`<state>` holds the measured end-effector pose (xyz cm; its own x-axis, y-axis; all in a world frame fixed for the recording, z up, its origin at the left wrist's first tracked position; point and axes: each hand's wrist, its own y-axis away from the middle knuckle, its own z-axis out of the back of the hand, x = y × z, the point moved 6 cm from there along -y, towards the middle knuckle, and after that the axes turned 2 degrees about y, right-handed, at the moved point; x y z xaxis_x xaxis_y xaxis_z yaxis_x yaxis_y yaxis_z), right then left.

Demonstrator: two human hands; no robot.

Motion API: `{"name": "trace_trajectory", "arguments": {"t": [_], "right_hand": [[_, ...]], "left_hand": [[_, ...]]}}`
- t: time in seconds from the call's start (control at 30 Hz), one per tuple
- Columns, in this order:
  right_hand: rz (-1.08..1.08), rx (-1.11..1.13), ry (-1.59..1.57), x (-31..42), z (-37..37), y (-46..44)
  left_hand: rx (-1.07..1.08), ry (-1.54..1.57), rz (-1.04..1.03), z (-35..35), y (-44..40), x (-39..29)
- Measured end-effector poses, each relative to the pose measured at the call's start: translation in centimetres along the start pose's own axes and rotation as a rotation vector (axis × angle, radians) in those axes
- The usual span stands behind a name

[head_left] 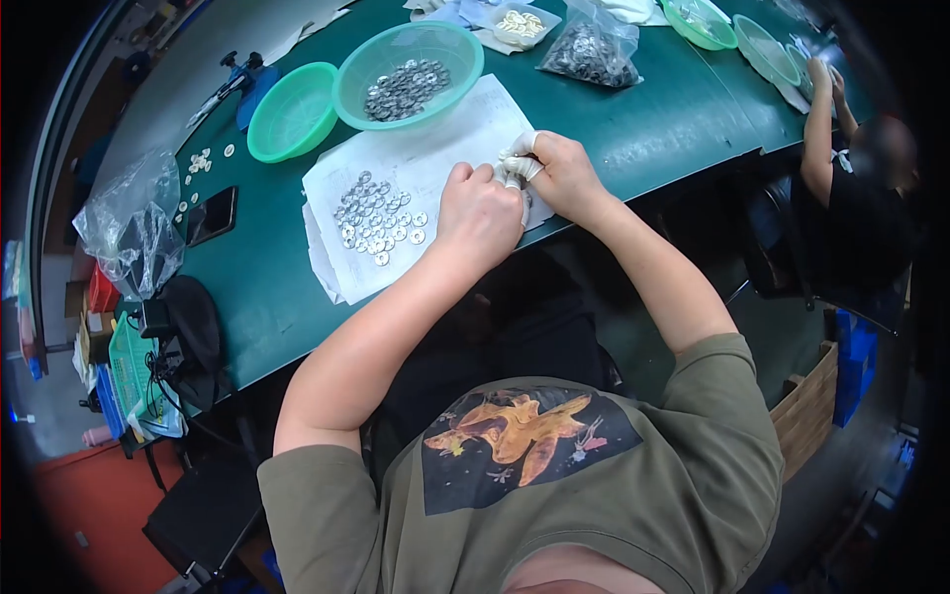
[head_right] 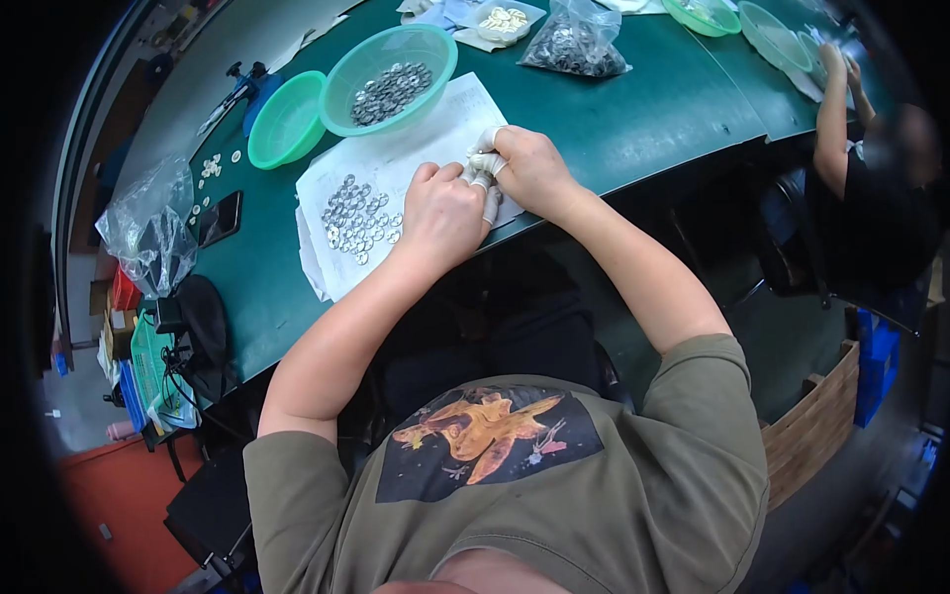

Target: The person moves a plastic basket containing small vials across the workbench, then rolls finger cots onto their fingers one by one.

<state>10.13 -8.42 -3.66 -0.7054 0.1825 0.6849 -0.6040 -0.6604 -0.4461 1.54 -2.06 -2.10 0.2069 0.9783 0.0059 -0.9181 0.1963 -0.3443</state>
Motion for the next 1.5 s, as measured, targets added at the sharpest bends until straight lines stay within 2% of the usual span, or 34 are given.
{"name": "trace_trajectory", "arguments": {"t": [0.07,0.2,0.27,0.4,0.53,0.67,0.8,0.87,0.97,1.1,1.17,1.37,1.5], "right_hand": [[0.022,-0.059,-0.021,0.1,0.1,-0.1],[0.013,-0.046,-0.012,0.2,0.2,0.1],[0.005,-0.052,-0.099,0.0,0.5,0.3],[0.048,-0.038,-0.054,0.4,0.2,-0.1],[-0.011,-0.062,-0.072,0.4,0.8,0.5],[0.071,-0.085,-0.029,0.8,0.5,0.0],[-0.057,-0.058,-0.156,-0.2,0.9,0.1],[-0.051,-0.09,-0.137,0.0,0.6,0.3],[-0.028,-0.076,-0.14,0.0,0.4,0.2],[0.015,-0.078,-0.046,0.0,0.7,0.4],[-0.047,-0.085,-0.123,-0.1,0.9,0.4],[-0.123,-0.098,-0.116,-0.7,0.5,0.1],[-0.157,-0.067,-0.087,-0.7,0.3,0.0]], "left_hand": [[-0.115,0.0,-0.004,0.5,-0.1,-0.2],[-0.068,-0.02,-0.003,0.0,-0.3,-0.4],[-0.158,-0.012,-0.004,0.5,-0.2,-0.2],[-0.137,0.003,-0.006,0.4,-0.2,0.0],[-0.138,0.023,0.006,0.4,0.0,0.0],[-0.14,0.056,0.028,0.6,0.0,0.2],[-0.06,0.034,0.02,0.4,-0.4,0.3],[-0.266,0.093,-0.025,1.0,0.2,0.1],[-0.139,0.069,0.025,0.4,0.8,0.0],[-0.209,0.17,0.024,0.8,1.4,0.7],[-0.092,0.245,0.068,0.6,1.3,1.3],[-0.04,0.319,0.015,0.1,-0.3,2.8],[-0.065,0.413,0.068,-0.3,0.0,3.4]]}}
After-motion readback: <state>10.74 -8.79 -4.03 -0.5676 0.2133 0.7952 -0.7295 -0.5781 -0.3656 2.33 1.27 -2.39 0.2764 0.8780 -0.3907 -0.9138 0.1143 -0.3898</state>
